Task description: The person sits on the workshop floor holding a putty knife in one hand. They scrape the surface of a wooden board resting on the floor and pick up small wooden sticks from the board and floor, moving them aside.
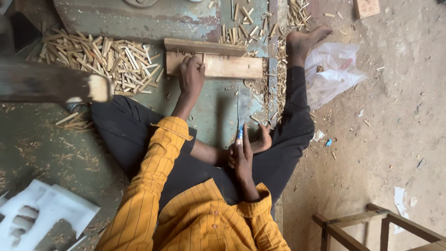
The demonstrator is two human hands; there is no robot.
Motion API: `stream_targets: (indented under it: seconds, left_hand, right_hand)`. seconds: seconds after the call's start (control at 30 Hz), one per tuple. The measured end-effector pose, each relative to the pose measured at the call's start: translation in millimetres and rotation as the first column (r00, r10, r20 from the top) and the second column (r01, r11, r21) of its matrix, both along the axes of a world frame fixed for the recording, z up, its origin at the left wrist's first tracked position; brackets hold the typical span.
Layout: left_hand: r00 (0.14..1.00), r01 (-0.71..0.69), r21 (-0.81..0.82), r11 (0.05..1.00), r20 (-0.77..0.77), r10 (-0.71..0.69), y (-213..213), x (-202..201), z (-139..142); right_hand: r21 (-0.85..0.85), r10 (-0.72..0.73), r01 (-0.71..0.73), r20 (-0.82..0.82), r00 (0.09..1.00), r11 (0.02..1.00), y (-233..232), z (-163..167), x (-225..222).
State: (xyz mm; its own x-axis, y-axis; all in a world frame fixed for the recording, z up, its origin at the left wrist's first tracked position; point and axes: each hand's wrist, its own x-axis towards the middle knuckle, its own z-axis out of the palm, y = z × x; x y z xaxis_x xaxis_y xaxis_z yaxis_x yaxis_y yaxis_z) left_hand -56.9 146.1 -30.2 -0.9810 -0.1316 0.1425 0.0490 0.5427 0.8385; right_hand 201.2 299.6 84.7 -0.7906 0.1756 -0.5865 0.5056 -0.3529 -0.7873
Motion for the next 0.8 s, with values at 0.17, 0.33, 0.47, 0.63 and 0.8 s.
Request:
stream_targets:
  seconds: [0.17,0.33,0.47,0.63,0.8]
  left_hand:
    - [1.000,-0.012,-0.026,1.000,0.000,0.012,10,-4,-17]
    - [0.998,-0.023,-0.011,1.000,0.064,0.024,11,-8,-19]
    - [0.994,-0.061,-0.036,0.998,0.090,0.064,15,-10,-14]
    - [0.994,-0.058,-0.005,0.998,0.092,0.059,15,-11,-10]
    - [0.998,-0.058,0.128,0.990,-0.001,0.059,0,27,-4]
  right_hand:
    - [0.021,0.064,-0.063,-0.017,0.998,0.998,3,-4,0]
    - [-0.029,0.066,-0.066,-0.018,0.998,0.997,6,-8,-1]
    - [0.093,0.130,-0.117,-0.146,0.981,0.989,5,-11,-2]
    - [0.377,0.212,-0.154,-0.118,0.970,0.913,-7,-10,-13]
    - [0.570,0.295,-0.239,-0.006,0.955,0.786,-25,-6,-43]
